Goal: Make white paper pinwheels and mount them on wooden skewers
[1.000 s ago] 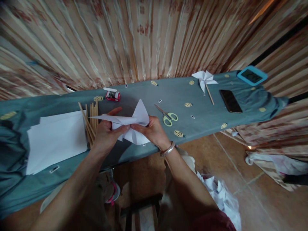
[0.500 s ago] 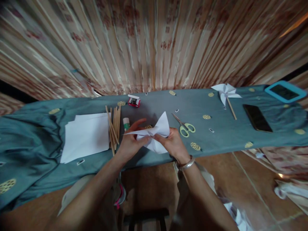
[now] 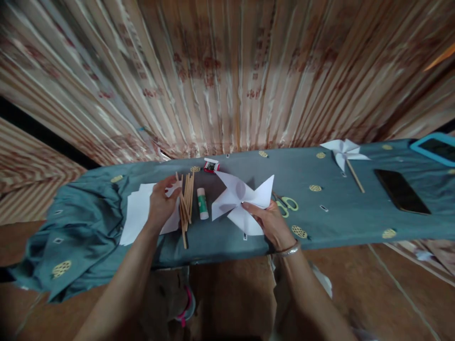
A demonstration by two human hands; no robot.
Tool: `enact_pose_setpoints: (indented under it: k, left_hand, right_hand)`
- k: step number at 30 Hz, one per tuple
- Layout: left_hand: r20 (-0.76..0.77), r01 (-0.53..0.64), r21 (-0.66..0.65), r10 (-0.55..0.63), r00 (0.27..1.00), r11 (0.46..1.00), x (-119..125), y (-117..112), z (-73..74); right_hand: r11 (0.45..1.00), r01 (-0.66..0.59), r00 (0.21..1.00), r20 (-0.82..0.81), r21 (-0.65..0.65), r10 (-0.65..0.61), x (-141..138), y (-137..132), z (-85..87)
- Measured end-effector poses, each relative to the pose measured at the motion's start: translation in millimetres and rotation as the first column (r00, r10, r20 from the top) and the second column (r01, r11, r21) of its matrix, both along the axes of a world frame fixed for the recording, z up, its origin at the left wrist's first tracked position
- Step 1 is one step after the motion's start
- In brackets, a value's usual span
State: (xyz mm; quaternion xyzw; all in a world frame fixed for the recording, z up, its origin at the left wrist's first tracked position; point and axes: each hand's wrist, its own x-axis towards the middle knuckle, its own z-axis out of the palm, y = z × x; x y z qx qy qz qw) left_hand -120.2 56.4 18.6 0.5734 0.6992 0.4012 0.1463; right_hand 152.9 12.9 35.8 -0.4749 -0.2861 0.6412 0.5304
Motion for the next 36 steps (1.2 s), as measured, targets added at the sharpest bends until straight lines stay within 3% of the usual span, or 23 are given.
enact_pose_setpoints:
  k: [4,8,15,20,24,25,27,29,31,34,36]
  left_hand:
    - [-0.019,-0.014,-0.083,0.013,1.0,0.996,-12.2,15.7,-9.5]
    - [0.027,-0.026,-0.123,0.029,0.999,0.992,-12.8,29.6,-8.7]
    - [0.332,-0.06,-0.158,0.11,0.937,0.986,-14.9,42.9,-5.6]
    - [0.611,-0.044,-0.105,0.099,0.785,0.994,-2.0,31.8,17.0]
    - [0.757,0.064,-0.052,-0.002,0.654,0.997,25.8,-4.3,49.0]
    - [0.796,0.111,-0.038,-0.037,0.604,0.993,35.6,-16.4,55.5]
    - [0.93,0.265,0.0,-0.098,0.354,0.964,57.0,-39.7,63.2]
    - [0.968,0.367,-0.014,-0.079,0.237,0.93,77.9,-57.4,62.9]
    - [0.981,0.435,-0.039,-0.048,0.188,0.9,94.6,-66.7,55.8]
    - [0.981,0.48,-0.068,-0.03,0.193,0.875,106.7,-66.5,40.7]
    - [0.973,0.493,-0.085,-0.034,0.227,0.866,106.3,-61.3,33.4]
  right_hand:
    - [0.999,-0.031,0.997,-0.065,0.012,0.032,-3.1,-1.2,0.4]
    - [0.998,-0.068,0.994,-0.082,0.012,0.069,-0.3,-3.8,-2.2]
    - [0.999,-0.045,0.995,-0.09,0.012,0.046,8.2,-5.5,0.2]
    - [0.999,-0.034,0.993,-0.109,0.039,0.038,10.2,-6.7,0.1]
    - [0.999,-0.006,0.992,-0.124,0.043,0.011,14.7,-7.0,0.8]
    - [0.999,-0.003,0.992,-0.126,0.04,0.008,16.2,-7.2,1.8]
    - [0.999,-0.016,0.99,-0.136,0.049,0.023,19.4,-8.2,4.5]
    - [0.996,-0.049,0.988,-0.141,0.075,0.059,22.4,-10.4,7.7]
    - [0.991,-0.088,0.986,-0.135,0.102,0.101,25.3,-13.8,10.4]
    - [0.986,-0.148,0.984,-0.084,0.081,0.155,31.5,-20.7,12.1]
    - [0.993,-0.104,0.994,0.023,0.05,0.103,37.0,-25.3,11.8]
